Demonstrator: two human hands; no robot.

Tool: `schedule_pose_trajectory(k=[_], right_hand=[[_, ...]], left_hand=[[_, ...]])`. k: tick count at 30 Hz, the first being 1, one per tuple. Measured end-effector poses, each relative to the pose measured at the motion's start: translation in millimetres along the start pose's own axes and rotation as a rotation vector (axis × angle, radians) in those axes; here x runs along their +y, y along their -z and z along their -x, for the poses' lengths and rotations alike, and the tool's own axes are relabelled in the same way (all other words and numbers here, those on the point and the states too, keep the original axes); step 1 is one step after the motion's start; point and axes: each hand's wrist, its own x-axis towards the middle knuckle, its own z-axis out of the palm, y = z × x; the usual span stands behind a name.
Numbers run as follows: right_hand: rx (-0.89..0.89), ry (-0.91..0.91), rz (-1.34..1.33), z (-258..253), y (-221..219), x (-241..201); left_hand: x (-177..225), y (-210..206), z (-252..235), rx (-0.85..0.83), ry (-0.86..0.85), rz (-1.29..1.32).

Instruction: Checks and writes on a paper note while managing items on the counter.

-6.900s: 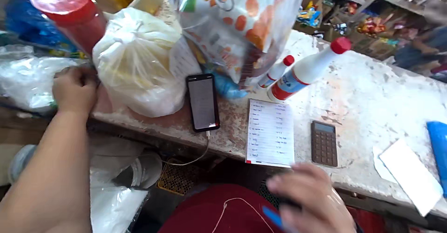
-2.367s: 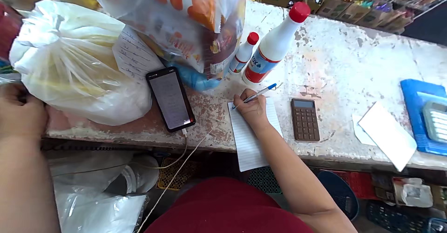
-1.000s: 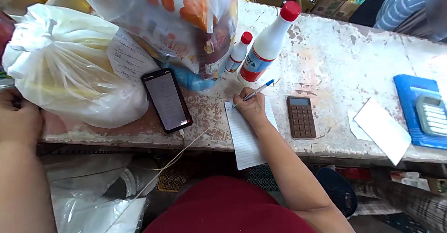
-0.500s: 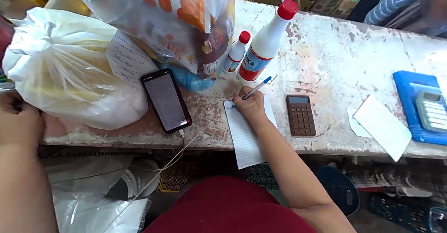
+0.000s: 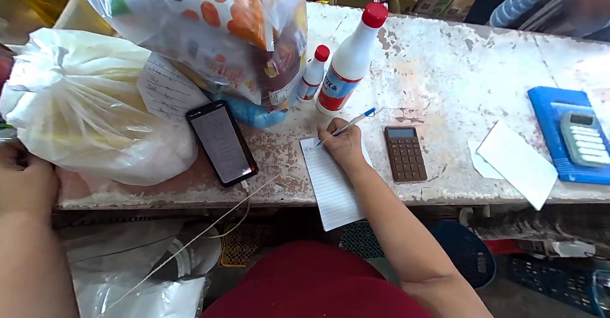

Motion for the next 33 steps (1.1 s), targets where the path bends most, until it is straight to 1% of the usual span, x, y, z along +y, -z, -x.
schedule_pose_trajectory(k=[3,6,13,17,21,25,29,33], right_hand=[[-0.015,0.014,0.077,0.1,-1.0,1.2],[-0.041,0.028,0.081,0.2,0.4,1.4],[-0.041,0.028,0.062,-1.6,0.9,2.7],[-0.049,0.010,0.034,-1.4,0.8,1.0],[-0.029,0.006,0.030,-2.0,0.6,1.0],[-0.010,0.014,0.031,-2.2,0.2,2.8],[-0.018,0.032,0.028,-1.5,-0.2,3.7],[-0.044,-0.014,0.037,-2.1,1.3,0.6]], left_hand=[[20.2,11.2,13.3,-0.005,-0.035,0.018],[28.3,14.2,18.8,0.001,-0.044,0.018],[15.1,8.5,9.6,0.012,-0.013,0.025],[14.6,7.1,10.7,0.015,-0.014,-0.002],[5.9,5.8,3.8,0.004,-0.027,-0.006],[9.7,7.0,6.2,0.001,-0.015,0.010],[11.8,0.6,8.9,-0.004,0.074,-0.001],[9.9,7.1,7.4,-0.005,-0.009,0.005]])
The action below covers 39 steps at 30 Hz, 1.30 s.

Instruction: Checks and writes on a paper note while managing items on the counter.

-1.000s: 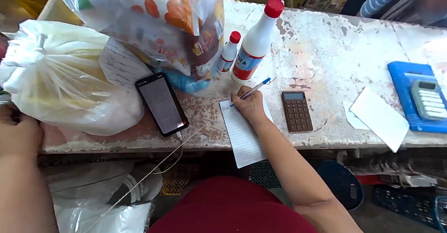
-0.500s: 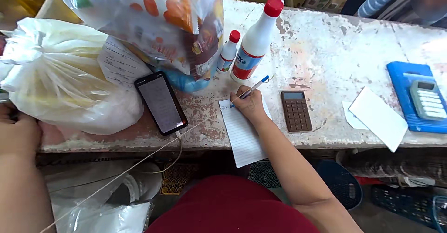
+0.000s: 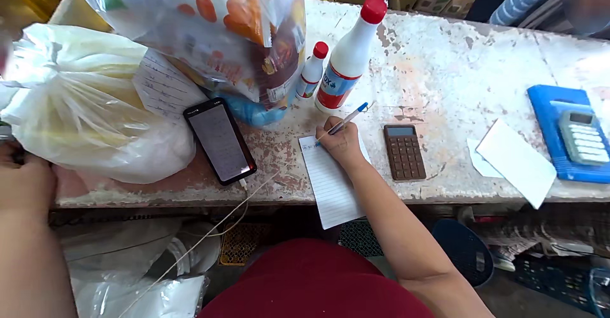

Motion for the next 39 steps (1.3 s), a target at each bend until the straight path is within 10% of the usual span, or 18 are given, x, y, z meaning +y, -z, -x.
schedule_pose_trajectory(k=[24,39], right_hand=[[0.010,-0.046,-0.022,0.7,0.4,-4.9],[-0.010,-0.041,0.097,6.6,4.6,-5.1]], left_hand=[[-51.3,-11.0,-38.7,0.071,-0.188,-0.017],[-3.9,7.9,-16.7,0.099,-0.118,-0.063]])
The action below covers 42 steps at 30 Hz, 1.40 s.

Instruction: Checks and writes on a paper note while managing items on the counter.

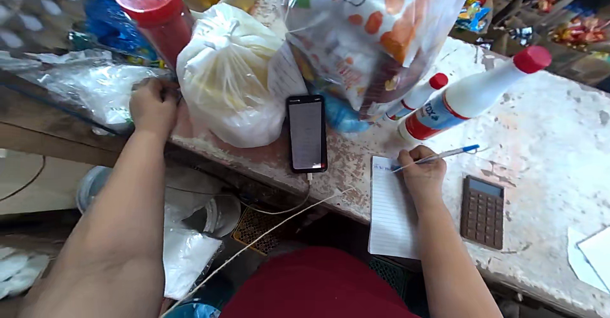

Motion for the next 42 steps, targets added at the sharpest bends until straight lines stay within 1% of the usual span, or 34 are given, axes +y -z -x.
schedule_pose_trajectory(k=[2,6,9,11,13,16,18,24,29,38,40,42], right_hand=[[0.032,-0.016,-0.082,-1.3,2.7,3.9],[0.109,0.000,-0.392,-9.5,-2.0,21.4],[0.047,-0.028,-0.481,-10.5,-0.4,22.4],[-0.027,-0.045,-0.455,-8.2,3.4,18.6],[-0.084,-0.014,-0.376,-6.4,6.2,11.9],[0.002,0.075,-0.236,0.1,1.4,8.8],[0.068,0.102,-0.154,1.7,-0.4,10.2],[0.066,0.040,-0.136,-0.3,-0.1,8.2],[0.075,0.024,-0.121,-0.8,-1.5,7.4],[0.052,-0.016,-0.074,-0.7,-2.1,0.4],[0.080,-0.022,-0.110,-2.5,-0.1,1.4],[0.119,-0.021,-0.183,-4.1,2.9,6.7]], left_hand=[[-0.3,-0.3,-0.1,0.006,-0.004,-0.004],[-0.9,3.1,1.6,-0.005,-0.020,-0.013],[-7.3,-1.9,0.0,-0.015,-0.043,0.024],[-26.3,-12.9,-8.2,-0.014,-0.050,0.038],[-40.5,-20.3,-15.7,0.001,-0.060,0.020],[-55.4,-27.0,-21.9,0.012,-0.082,0.015],[-64.5,-31.7,-25.5,0.016,-0.086,0.009],[-77.8,-38.9,-33.3,0.017,-0.082,0.003],[-87.8,-43.4,-38.9,0.012,-0.095,0.020],[-85.3,-41.4,-36.7,0.006,-0.086,0.022],[-69.1,-33.8,-28.9,0.011,-0.069,0.019],[-36.5,-17.3,-12.6,-0.002,-0.032,0.023]])
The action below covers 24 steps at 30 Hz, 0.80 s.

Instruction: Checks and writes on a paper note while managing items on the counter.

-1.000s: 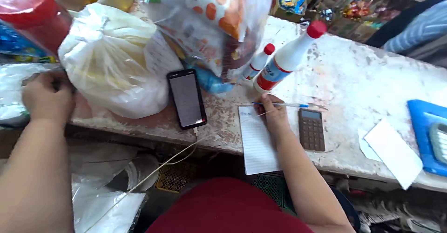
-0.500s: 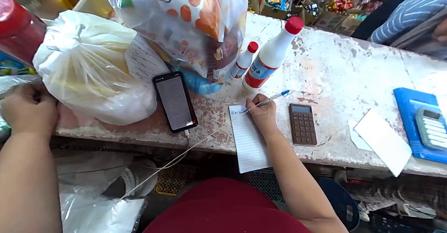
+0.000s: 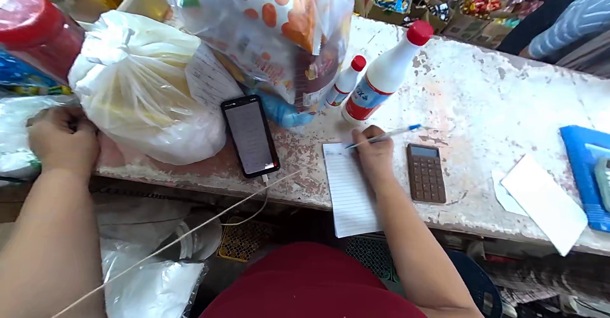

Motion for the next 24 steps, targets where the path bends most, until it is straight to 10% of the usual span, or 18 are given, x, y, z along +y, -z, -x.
schedule_pose_trajectory(k=[24], right_hand=[[-0.128,0.135,0.148,6.3,-0.8,6.4]], left_hand=[[34.7,15.6,10.3,0.030,0.011,-0.027]])
